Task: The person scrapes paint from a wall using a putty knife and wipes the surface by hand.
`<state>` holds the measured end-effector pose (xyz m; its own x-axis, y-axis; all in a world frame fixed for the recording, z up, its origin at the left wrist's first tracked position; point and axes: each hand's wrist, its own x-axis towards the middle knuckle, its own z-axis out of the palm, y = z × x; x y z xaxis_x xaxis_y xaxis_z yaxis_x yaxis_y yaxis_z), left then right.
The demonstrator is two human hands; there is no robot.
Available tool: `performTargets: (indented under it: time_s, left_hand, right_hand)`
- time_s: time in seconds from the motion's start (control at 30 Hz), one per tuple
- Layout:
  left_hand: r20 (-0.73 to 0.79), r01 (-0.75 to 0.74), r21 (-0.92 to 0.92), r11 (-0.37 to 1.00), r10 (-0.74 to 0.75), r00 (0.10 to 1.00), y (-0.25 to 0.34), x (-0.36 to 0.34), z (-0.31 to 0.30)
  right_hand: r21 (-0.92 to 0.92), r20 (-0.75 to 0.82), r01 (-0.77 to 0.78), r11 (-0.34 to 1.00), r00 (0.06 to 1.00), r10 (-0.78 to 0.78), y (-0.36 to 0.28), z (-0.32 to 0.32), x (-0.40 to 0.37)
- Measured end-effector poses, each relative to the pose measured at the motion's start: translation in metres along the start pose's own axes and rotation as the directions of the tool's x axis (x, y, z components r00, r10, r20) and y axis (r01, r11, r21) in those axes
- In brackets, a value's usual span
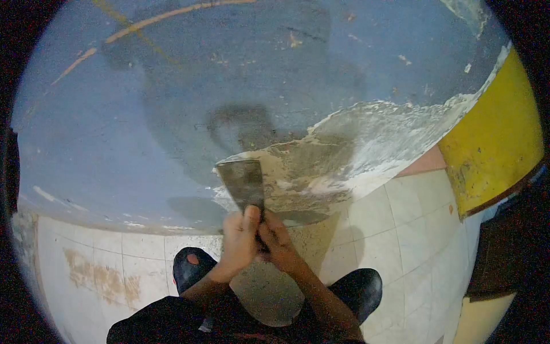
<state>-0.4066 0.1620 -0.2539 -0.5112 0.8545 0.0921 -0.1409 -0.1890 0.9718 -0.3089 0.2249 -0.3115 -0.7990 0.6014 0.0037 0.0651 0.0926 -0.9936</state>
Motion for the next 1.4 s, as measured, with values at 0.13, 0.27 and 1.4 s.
performTargets:
  time_s: [0.13, 0.27, 1.4]
  left_hand:
    - [0.067, -0.024, -0.098, 0.995, 0.031, 0.997, 0.005, 0.001, -0.012]
    - [0.076, -0.078, -0.071, 0.994, 0.083, 0.994, -0.033, 0.0, -0.006]
    - [-0.059, 0.119, -0.093, 0.989, -0.124, 0.991, -0.034, -0.033, -0.008]
  right_hand:
    - [-0.039, 0.035, 0.237, 0.971, 0.971, -0.236, 0.0, 0.013, 0.004]
    - [-0.042, -0.037, -0.038, 0.998, 0.999, 0.037, 0.029, 0.003, -0.009]
    - [0.061, 0.035, -0.222, 0.973, 0.975, 0.22, 0.014, 0.03, -0.04]
